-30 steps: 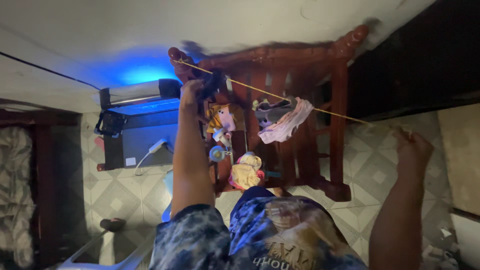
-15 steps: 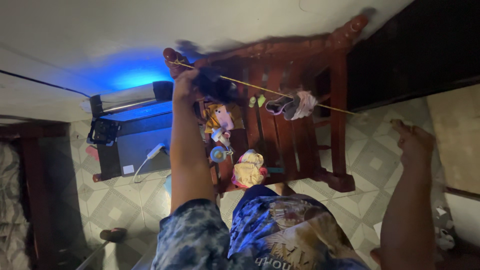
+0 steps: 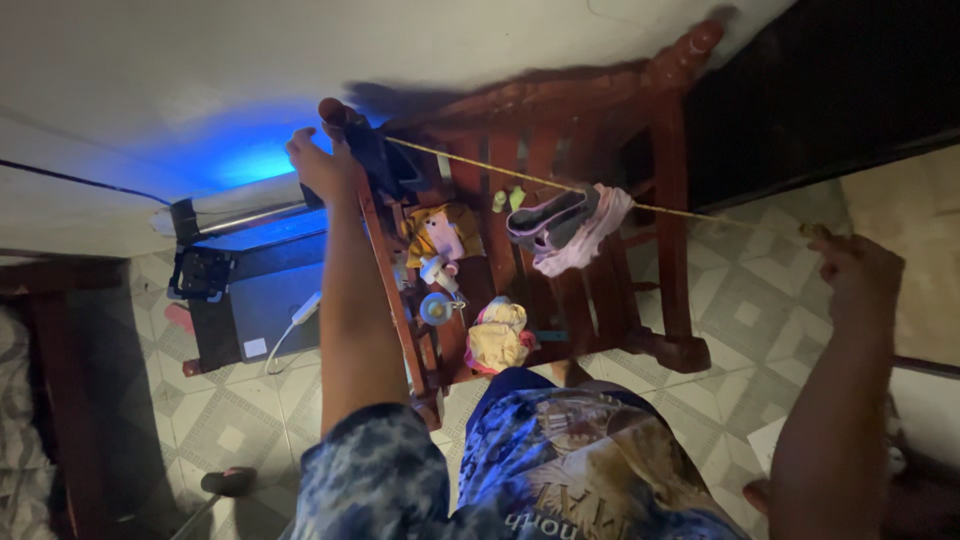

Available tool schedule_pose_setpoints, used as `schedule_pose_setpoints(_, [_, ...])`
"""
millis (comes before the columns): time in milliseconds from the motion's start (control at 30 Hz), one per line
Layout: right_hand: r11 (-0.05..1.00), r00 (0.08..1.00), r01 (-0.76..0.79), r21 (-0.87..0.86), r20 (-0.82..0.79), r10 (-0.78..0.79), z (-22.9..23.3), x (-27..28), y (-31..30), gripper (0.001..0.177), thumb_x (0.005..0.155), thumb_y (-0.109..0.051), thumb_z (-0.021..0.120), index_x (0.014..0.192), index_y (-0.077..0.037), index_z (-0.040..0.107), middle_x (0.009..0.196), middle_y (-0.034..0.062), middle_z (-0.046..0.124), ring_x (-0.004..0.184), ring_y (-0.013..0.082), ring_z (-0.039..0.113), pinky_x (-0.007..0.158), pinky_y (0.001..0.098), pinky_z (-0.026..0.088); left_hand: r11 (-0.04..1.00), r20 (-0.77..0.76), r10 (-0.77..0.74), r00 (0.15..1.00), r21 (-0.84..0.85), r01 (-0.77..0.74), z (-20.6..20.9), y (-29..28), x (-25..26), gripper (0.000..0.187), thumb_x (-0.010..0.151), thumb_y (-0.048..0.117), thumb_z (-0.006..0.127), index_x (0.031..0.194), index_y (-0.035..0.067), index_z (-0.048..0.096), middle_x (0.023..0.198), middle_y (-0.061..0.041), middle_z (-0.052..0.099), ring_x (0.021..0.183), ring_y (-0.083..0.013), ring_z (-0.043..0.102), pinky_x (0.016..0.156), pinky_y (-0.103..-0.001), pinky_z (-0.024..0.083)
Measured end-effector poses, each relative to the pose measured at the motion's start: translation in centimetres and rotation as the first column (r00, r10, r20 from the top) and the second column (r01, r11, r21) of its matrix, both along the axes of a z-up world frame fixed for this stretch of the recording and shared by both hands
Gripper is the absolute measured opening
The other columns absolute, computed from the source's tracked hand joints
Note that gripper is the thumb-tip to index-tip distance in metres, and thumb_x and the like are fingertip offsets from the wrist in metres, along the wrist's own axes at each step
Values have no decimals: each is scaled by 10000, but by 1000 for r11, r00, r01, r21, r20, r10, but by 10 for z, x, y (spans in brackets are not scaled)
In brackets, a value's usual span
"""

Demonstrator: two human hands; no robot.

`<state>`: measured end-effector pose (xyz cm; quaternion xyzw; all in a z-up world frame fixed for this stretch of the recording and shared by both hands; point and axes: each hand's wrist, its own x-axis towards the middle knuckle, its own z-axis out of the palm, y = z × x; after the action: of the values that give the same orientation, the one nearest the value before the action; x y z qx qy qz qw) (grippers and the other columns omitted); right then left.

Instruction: The person sets up a makeshift clothesline using a yellow rope and hangs several items of laundry, including small garments and underwear, using plastic clips.

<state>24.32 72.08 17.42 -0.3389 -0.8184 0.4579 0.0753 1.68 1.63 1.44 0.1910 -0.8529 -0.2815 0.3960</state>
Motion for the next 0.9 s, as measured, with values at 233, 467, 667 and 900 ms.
schedule_pose_setpoints(233, [998,991,-64,19,-119,66,-25,9,30,149,924,-140,800,1037,-54,756,814,-31,623,671,48,480,563,242,368,570,114,-814,569,341,748,-10,177,73,165,867,155,750,978,43,797,972,-136,780,878,-207,746,804,-348,583])
schedule_pose_setpoints(467, [991,991,-118,-60,-74,113,-14,11,22,235,965,-164,813,883,32,714,796,2,569,694,105,468,620,283,389,198,-37,-932,360,782,592,-23,321,94,306,929,200,762,1170,14,737,1028,-59,753,945,-158,698,859,-314,555])
schedule_pose_setpoints(667, [987,988,-112,-117,-123,98,-18,0,26,182,929,-105,814,875,19,693,768,-22,555,644,69,427,551,257,338,-151,-391,-837,382,837,526,-40,332,71,293,896,175,790,1111,-21,754,1035,-78,751,939,-152,699,869,-300,564])
schedule_pose_setpoints(900, [988,997,-42,-146,-69,32,-23,1,19,135,955,-138,790,1048,-43,769,717,-20,542,576,71,381,504,275,286,-16,-92,-811,578,991,134,-22,286,64,210,907,184,703,1066,61,764,854,-55,696,660,-137,525,576,-279,397])
